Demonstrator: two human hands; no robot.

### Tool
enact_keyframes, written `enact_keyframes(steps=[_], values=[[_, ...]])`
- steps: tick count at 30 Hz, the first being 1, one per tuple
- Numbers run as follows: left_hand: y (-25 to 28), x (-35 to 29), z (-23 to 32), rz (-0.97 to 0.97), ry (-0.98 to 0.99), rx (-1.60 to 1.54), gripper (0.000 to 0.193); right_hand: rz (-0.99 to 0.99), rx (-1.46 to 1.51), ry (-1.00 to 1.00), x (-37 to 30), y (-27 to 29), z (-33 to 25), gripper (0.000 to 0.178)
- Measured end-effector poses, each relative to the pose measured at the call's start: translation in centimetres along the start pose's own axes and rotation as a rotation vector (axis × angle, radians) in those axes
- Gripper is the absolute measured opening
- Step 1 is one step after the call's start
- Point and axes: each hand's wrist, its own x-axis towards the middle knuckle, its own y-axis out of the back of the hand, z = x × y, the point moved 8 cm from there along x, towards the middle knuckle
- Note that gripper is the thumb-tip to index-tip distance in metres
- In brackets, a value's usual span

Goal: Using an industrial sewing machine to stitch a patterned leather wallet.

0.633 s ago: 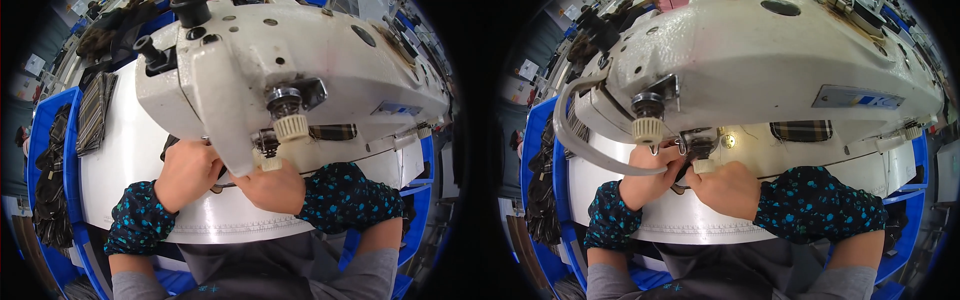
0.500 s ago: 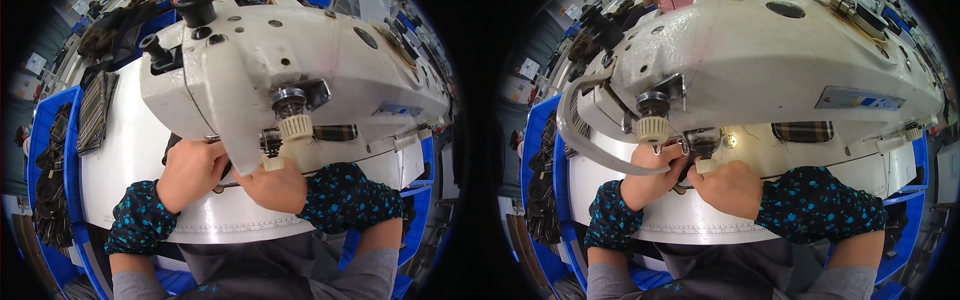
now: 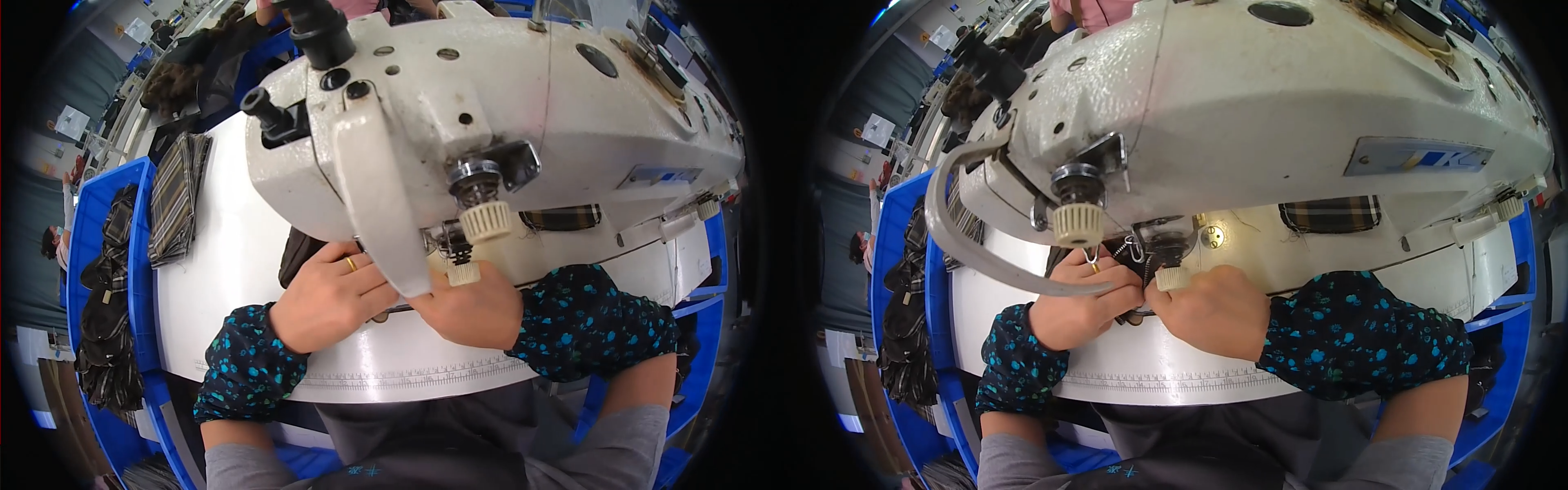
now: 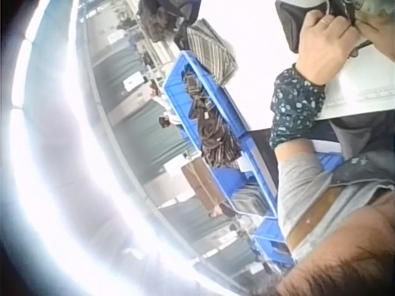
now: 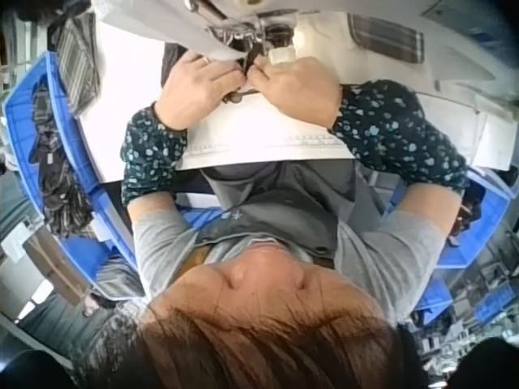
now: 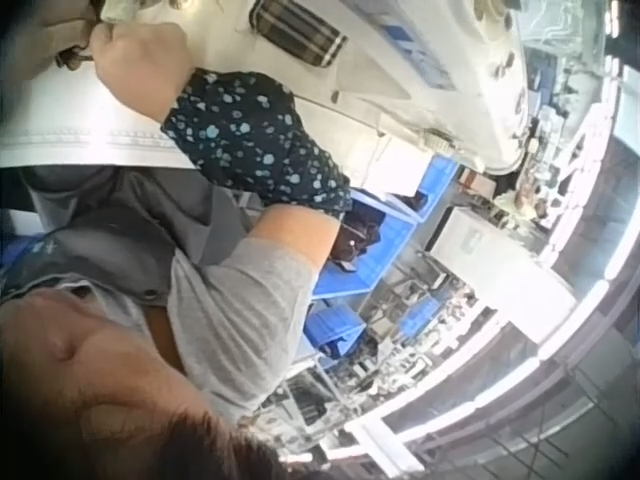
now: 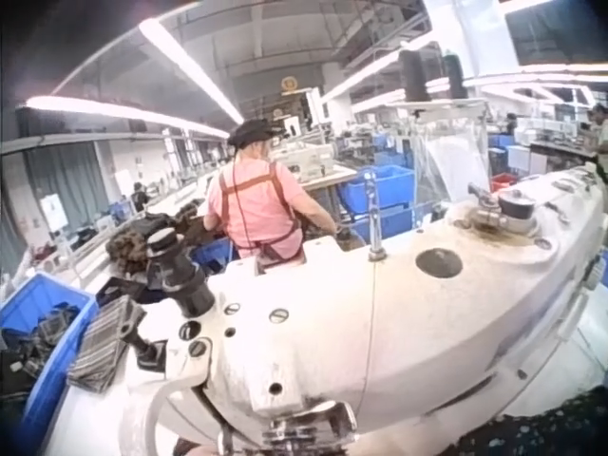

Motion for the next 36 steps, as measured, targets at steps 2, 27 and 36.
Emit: enact_keyframes(steps=[2, 27, 36], values=[[0.0, -0.4, -2.0, -0.080, 0.229, 0.004, 0.017, -0.022, -0.012, 0.015, -0.1, -0.1, 0.1, 0.025], [0.0, -0.4, 2.2, 0.020, 0.300, 0.313, 0.029, -0.055, -0.026, 0.149, -1.0, 0.0, -3.5, 0.021], [1.5, -0.7, 2.9, 0.140, 0.361, 0.445, 0.031, -0.068, -0.082, 0.163, -1.1, 0.3, -3.6, 0.024]])
